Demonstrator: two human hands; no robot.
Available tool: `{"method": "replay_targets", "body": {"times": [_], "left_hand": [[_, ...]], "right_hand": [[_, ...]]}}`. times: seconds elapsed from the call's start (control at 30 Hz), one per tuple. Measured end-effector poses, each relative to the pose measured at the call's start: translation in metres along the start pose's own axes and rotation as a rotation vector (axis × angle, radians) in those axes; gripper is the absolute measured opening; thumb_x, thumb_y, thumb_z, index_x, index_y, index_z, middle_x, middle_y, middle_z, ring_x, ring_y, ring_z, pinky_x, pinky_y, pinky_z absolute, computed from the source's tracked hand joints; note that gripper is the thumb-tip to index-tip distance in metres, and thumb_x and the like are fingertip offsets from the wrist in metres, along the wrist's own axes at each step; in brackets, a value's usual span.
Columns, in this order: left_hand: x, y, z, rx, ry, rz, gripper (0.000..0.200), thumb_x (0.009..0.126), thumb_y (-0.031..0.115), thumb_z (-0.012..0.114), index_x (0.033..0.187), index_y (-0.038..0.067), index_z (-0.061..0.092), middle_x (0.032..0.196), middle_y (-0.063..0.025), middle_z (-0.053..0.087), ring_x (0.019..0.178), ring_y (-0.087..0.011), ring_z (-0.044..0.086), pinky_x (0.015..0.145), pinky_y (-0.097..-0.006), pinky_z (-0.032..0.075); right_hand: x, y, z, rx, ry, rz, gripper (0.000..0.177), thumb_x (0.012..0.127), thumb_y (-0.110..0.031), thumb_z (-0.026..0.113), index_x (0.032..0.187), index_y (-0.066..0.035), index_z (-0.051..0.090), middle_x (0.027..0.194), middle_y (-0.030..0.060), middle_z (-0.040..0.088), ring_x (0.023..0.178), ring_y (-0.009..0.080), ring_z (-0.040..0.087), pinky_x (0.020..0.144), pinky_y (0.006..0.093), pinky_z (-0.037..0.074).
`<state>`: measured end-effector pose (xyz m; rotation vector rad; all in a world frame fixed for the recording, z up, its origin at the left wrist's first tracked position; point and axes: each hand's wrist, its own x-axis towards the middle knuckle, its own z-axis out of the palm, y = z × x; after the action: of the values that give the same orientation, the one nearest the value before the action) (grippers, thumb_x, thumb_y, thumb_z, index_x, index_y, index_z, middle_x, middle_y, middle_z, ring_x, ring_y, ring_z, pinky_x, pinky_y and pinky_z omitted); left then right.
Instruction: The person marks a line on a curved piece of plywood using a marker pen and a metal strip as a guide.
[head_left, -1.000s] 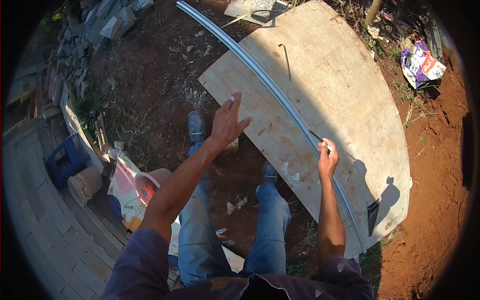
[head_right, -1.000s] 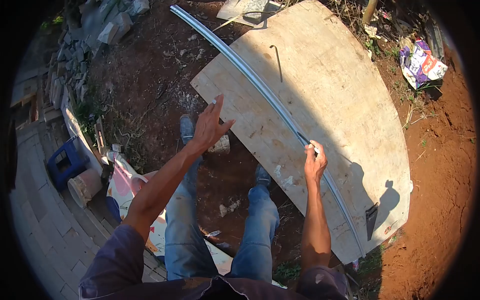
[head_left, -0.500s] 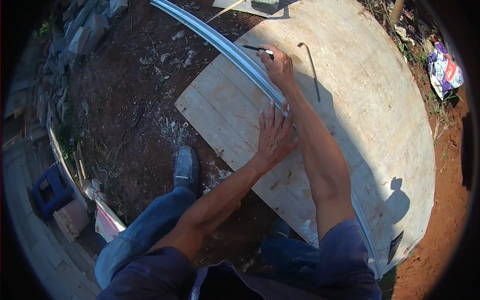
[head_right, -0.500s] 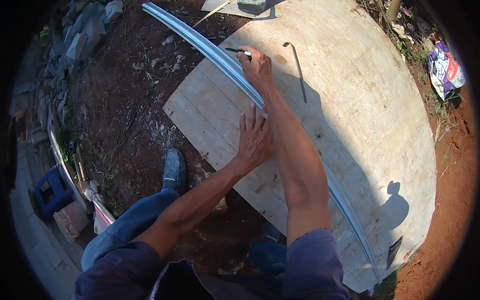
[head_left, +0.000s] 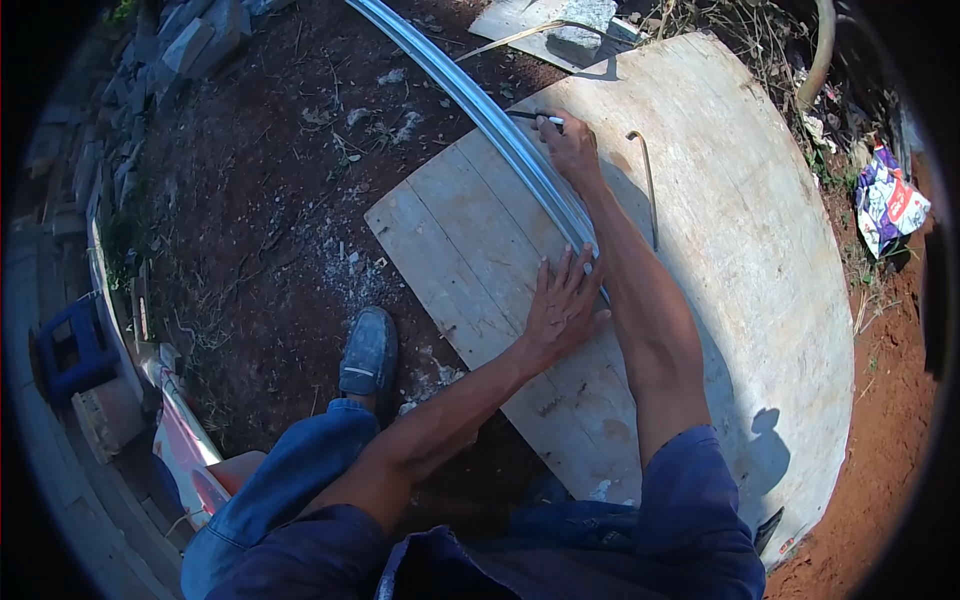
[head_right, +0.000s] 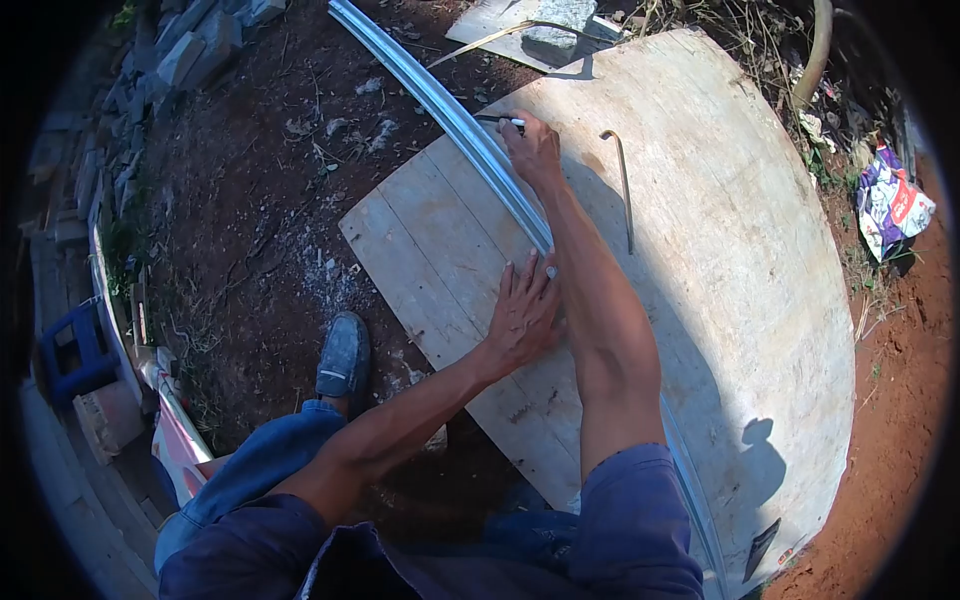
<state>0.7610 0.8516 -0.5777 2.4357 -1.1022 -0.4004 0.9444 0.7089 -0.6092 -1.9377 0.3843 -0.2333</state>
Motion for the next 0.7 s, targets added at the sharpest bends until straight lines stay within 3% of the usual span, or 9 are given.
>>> {"method": "replay_targets", "body": {"times": [0.13, 0.27, 0.4, 0.63, 0.7], "left_hand": [[-0.001, -0.001, 0.0, 0.013, -0.007, 0.015, 0.08, 0.084, 0.039, 0.064, 0.148, 0.008, 0.027, 0.153, -0.0206, 0.022, 0.14, -0.0422, 0.023, 0.109, -0.0626, 0.019], [0.001, 0.002, -0.001, 0.017, 0.061, 0.009, 0.081, 0.081, 0.037, 0.067, 0.146, 0.008, 0.028, 0.151, -0.0194, 0.025, 0.138, -0.0428, 0.027, 0.107, -0.0629, 0.022], [0.002, 0.004, -0.004, 0.013, 0.068, 0.005, 0.082, 0.083, 0.038, 0.066, 0.147, 0.008, 0.026, 0.151, -0.0199, 0.027, 0.137, -0.0439, 0.029, 0.106, -0.0636, 0.022], [0.001, 0.01, 0.0, 0.061, 0.018, 0.032, 0.082, 0.084, 0.039, 0.066, 0.148, 0.007, 0.025, 0.15, -0.0206, 0.029, 0.137, -0.044, 0.029, 0.107, -0.0635, 0.021], [0.003, 0.01, 0.001, 0.103, 0.053, 0.008, 0.083, 0.085, 0.04, 0.065, 0.148, 0.007, 0.024, 0.15, -0.0213, 0.03, 0.137, -0.0442, 0.028, 0.107, -0.0634, 0.021]], "right_hand": [[0.007, 0.002, 0.0, 0.002, 0.007, -0.056, 0.035, 0.087, -0.033, 0.056, 0.102, -0.005, 0.069, 0.071, 0.0097, 0.067, 0.064, 0.0199, 0.062, 0.066, 0.035, 0.049], [-0.001, -0.008, -0.012, -0.057, -0.094, -0.028, 0.033, 0.088, -0.031, 0.055, 0.101, -0.005, 0.069, 0.08, 0.01, 0.071, 0.067, 0.0191, 0.064, 0.07, 0.0335, 0.051], [-0.016, -0.009, -0.039, -0.185, -0.194, -0.035, 0.033, 0.088, -0.032, 0.055, 0.103, -0.007, 0.069, 0.086, 0.0123, 0.072, 0.075, 0.0262, 0.066, 0.073, 0.0362, 0.051], [-0.099, 0.009, -0.113, -0.228, -0.242, 0.03, 0.033, 0.086, -0.032, 0.055, 0.105, -0.008, 0.068, 0.083, 0.0172, 0.068, 0.082, 0.032, 0.066, 0.078, 0.0401, 0.05], [-0.133, 0.006, -0.145, -0.307, -0.252, 0.068, 0.035, 0.089, -0.031, 0.053, 0.108, -0.005, 0.066, 0.088, 0.0136, 0.069, 0.081, 0.027, 0.065, 0.077, 0.0373, 0.05]]}}
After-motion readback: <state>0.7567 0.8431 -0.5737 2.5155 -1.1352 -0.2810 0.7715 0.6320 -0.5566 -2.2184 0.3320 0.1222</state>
